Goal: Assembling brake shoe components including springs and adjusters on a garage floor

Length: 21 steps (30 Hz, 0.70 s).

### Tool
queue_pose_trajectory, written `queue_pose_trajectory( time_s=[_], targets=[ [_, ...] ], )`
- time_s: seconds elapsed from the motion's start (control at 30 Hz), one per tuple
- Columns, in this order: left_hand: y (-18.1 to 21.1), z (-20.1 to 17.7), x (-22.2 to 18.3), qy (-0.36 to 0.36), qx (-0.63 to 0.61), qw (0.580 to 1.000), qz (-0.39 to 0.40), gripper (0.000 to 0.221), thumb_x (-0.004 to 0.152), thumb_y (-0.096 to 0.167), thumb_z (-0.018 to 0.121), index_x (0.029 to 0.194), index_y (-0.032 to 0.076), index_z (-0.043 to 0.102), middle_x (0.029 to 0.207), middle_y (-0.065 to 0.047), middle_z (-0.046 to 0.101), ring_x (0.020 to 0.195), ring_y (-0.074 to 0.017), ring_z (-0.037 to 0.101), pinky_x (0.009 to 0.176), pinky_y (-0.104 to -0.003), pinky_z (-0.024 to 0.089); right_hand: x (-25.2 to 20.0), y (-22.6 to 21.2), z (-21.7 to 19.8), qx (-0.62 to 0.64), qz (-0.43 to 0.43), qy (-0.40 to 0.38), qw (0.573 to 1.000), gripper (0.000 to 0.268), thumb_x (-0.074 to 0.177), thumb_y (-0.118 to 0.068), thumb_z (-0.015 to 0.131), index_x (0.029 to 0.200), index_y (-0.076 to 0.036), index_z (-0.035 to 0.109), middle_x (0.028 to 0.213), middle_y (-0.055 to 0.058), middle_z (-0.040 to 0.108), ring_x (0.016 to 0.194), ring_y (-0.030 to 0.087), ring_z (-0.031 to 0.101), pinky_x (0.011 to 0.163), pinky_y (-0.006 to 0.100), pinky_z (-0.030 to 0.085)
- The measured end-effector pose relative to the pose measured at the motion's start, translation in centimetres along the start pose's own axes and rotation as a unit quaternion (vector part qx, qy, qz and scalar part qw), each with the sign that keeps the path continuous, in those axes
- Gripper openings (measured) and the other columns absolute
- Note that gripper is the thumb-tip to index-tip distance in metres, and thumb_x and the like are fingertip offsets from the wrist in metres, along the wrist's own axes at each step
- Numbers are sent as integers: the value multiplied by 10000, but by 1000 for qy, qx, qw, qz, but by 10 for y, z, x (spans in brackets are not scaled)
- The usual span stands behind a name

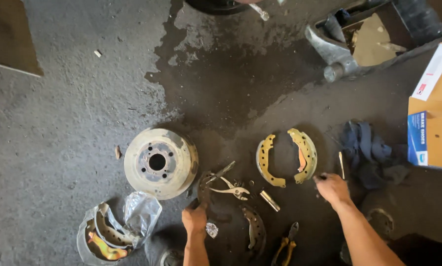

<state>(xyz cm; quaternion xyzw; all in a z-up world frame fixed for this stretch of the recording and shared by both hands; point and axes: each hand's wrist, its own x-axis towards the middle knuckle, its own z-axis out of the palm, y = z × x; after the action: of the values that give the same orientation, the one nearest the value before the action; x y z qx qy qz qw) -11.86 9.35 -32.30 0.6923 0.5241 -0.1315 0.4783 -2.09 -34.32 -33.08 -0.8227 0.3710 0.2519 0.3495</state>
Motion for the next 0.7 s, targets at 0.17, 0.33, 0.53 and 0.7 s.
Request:
queue_pose_trajectory(
  time_s=[0.17, 0.33, 0.53, 0.7],
  targets=[
    [2, -6, -6, 29, 38, 999, 10, 448, 808, 343, 727, 1154, 63, 778, 1001, -140, 793, 871, -291, 695, 794, -359, 530, -94, -74, 6, -187, 0, -117, 975, 335, 1057, -289, 526, 1333, -181, 681, 1128, 30, 769, 638, 123, 647, 486, 246, 459],
    [-32, -6, 15, 85, 69, 991, 76, 358, 804, 210, 679, 1112, 64, 787, 998, -175, 790, 882, -371, 732, 805, -406, 558, -111, -55, 77, -310, -152, -196, 918, 322, 1010, -339, 552, 1249, -166, 682, 1164, 33, 759, 926, 188, 749, 887, 366, 602],
    [-25, -17, 8, 79, 70, 994, 42, 411, 766, 248, 716, 1148, 113, 786, 965, -147, 799, 877, -349, 729, 815, -390, 556, -110, -31, 146, -266, -262, -11, 928, 250, 871, -333, 670, 1060, -169, 662, 891, 151, 757, 802, 399, 726, 696, 498, 582],
    [-28, -8, 8, 95, 45, 991, 83, 427, 774, 301, 755, 1134, 72, 783, 1036, -129, 774, 912, -312, 718, 837, -383, 545, -123, -41, 133, -303, -171, -93, 933, 378, 992, -344, 556, 1291, -115, 579, 1014, 110, 751, 812, 261, 754, 762, 393, 642]
  ],
)
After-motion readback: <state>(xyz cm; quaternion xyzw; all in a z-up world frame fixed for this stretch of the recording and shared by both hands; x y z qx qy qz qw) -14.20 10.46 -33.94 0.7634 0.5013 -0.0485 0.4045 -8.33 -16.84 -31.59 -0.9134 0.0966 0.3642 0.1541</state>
